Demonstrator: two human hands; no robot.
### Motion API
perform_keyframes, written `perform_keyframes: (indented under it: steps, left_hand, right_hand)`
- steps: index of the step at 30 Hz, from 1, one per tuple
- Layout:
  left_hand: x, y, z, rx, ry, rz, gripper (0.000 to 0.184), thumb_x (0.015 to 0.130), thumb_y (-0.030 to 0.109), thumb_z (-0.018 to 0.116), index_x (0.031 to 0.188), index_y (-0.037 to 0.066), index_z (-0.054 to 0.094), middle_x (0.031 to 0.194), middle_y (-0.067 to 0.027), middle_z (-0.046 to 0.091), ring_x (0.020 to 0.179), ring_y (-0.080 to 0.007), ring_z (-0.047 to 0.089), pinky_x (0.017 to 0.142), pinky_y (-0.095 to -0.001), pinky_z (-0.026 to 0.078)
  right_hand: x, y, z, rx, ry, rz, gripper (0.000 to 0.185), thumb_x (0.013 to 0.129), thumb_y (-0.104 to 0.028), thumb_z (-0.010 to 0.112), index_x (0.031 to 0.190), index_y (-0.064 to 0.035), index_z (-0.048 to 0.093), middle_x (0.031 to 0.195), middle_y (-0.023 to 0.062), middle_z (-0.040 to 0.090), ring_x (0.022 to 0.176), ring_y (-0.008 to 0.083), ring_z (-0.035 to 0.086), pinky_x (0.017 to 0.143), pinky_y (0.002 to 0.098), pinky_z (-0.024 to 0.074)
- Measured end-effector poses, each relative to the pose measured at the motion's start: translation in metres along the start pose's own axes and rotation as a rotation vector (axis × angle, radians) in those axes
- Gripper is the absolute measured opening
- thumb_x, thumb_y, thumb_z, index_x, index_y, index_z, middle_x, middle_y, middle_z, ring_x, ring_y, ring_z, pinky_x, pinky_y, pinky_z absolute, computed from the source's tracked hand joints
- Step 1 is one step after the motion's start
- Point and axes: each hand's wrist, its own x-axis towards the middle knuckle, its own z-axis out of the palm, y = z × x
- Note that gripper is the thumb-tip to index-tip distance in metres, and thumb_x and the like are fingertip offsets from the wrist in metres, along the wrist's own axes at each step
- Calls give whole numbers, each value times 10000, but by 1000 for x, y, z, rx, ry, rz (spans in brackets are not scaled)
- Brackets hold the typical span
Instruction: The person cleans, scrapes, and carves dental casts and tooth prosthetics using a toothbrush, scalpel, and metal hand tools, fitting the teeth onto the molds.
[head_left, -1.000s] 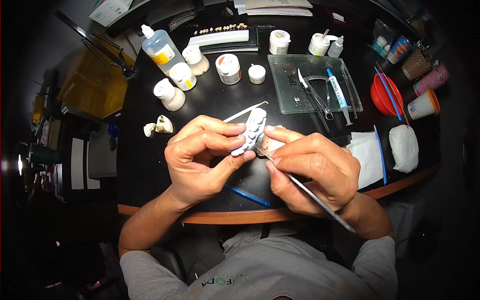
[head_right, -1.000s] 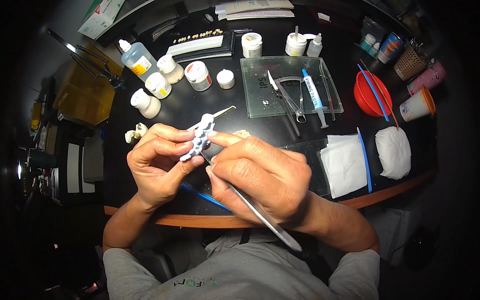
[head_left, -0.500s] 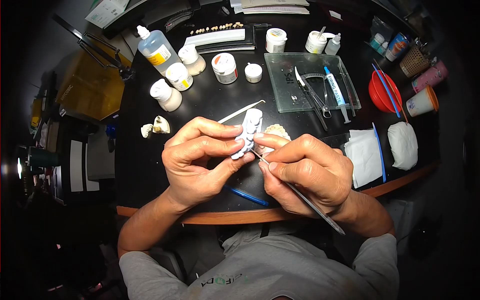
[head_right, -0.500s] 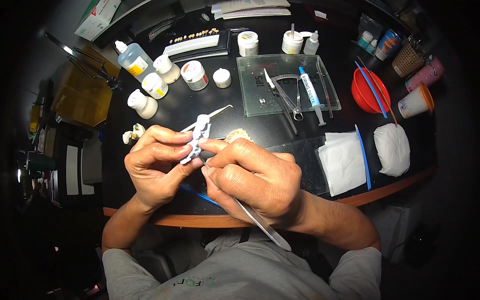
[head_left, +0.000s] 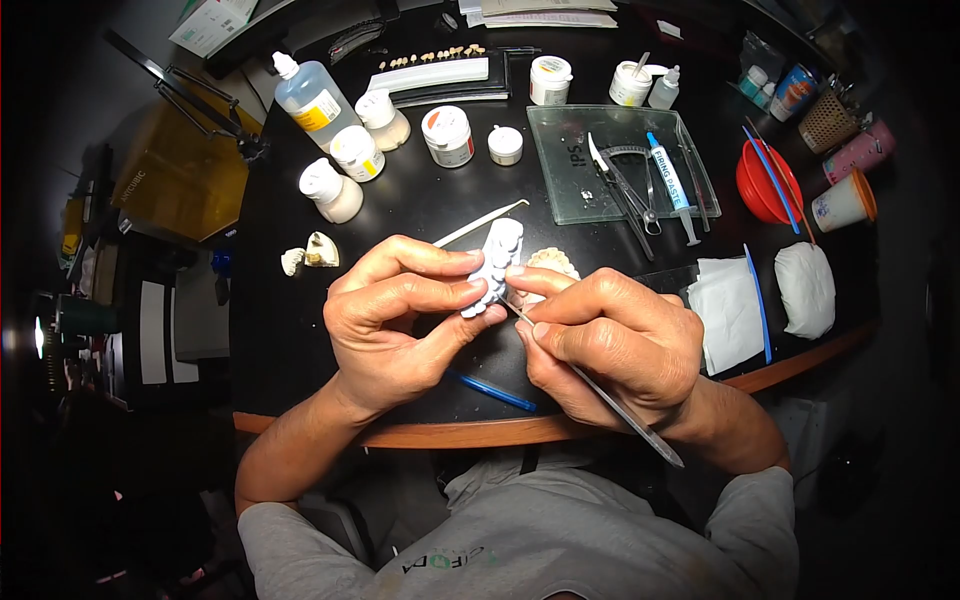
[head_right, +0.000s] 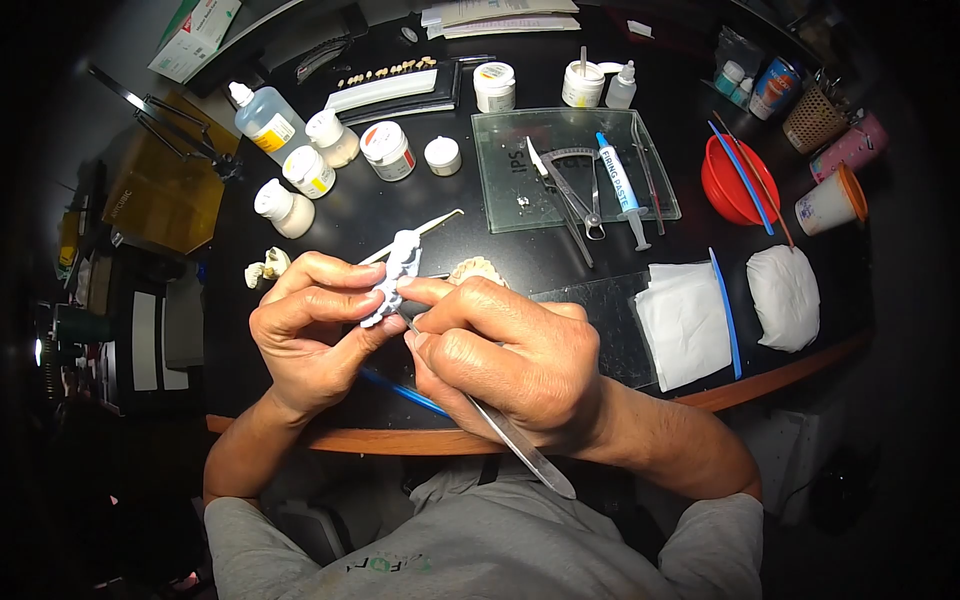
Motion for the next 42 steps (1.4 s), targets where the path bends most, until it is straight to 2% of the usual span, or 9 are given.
perform_keyframes:
  steps: [5, 8, 11, 14, 20, 26, 29, 35, 42]
  left_hand:
    - [0, 1, -1, -19, -19, -14, 263, 730, -59, 926, 965, 2, 825, 1038, -153, 767, 942, -189, 750, 823, -290, 610]
    - [0, 1, -2, -50, -30, -33, 258, 740, -71, 919, 967, -6, 816, 1044, -162, 762, 946, -191, 749, 830, -289, 614]
    - [-1, 1, -3, -73, -38, -50, 253, 748, -83, 911, 967, -15, 806, 1052, -170, 755, 956, -193, 747, 834, -287, 617]
    - [-1, 0, -2, -100, -42, -65, 250, 750, -88, 908, 964, -18, 801, 1054, -171, 752, 966, -193, 745, 834, -286, 618]
    - [1, 0, -2, -88, -38, -27, 258, 743, -87, 913, 964, -12, 803, 1053, -169, 751, 977, -199, 745, 843, -296, 618]
    - [-1, 2, -3, -44, -46, -51, 243, 737, -61, 920, 920, 2, 773, 1060, -169, 757, 976, -203, 723, 881, -321, 578]
    - [-2, 2, -3, -37, -49, -52, 242, 737, -58, 921, 919, 2, 774, 1061, -171, 757, 977, -202, 723, 878, -320, 579]
    - [-2, 2, -3, -55, -47, -76, 238, 743, -48, 922, 924, 0, 776, 1059, -174, 761, 982, -204, 724, 876, -319, 577]
    - [-4, 2, -2, -151, -41, -162, 230, 786, -63, 894, 978, -7, 780, 1068, -180, 755, 1022, -221, 733, 901, -331, 587]
  right_hand:
    - [-1, 1, -1, 17, -9, 7, 158, 775, 117, 808, 887, 32, 737, 851, 152, 723, 937, 334, 810, 757, 344, 680]
    - [-1, 1, 5, 25, 63, 3, 186, 761, 89, 792, 722, 24, 622, 799, 129, 664, 852, 333, 803, 630, 360, 631]
    - [0, 2, 4, 20, 58, -5, 185, 761, 93, 787, 721, 24, 619, 794, 126, 660, 825, 325, 798, 659, 360, 647]
    - [1, 3, -4, 31, -10, -22, 158, 769, 115, 808, 882, 33, 736, 846, 154, 727, 869, 310, 812, 775, 353, 684]
    - [0, 5, -1, 75, 17, -22, 168, 769, 116, 807, 896, 32, 739, 844, 158, 728, 813, 274, 805, 775, 356, 686]
    - [0, 2, -2, 50, -1, -3, 158, 782, 106, 804, 907, 35, 737, 856, 167, 733, 858, 310, 811, 800, 378, 685]
    - [2, 0, 6, 68, 94, 19, 169, 764, 100, 773, 721, 28, 626, 771, 112, 651, 695, 258, 751, 773, 379, 682]
    - [1, 0, 3, 26, 64, 19, 177, 763, 87, 786, 721, 14, 630, 780, 114, 664, 827, 309, 803, 661, 359, 649]
    - [-2, 1, 2, 11, 45, 33, 173, 762, 75, 795, 736, 11, 636, 785, 110, 668, 850, 306, 807, 637, 344, 639]
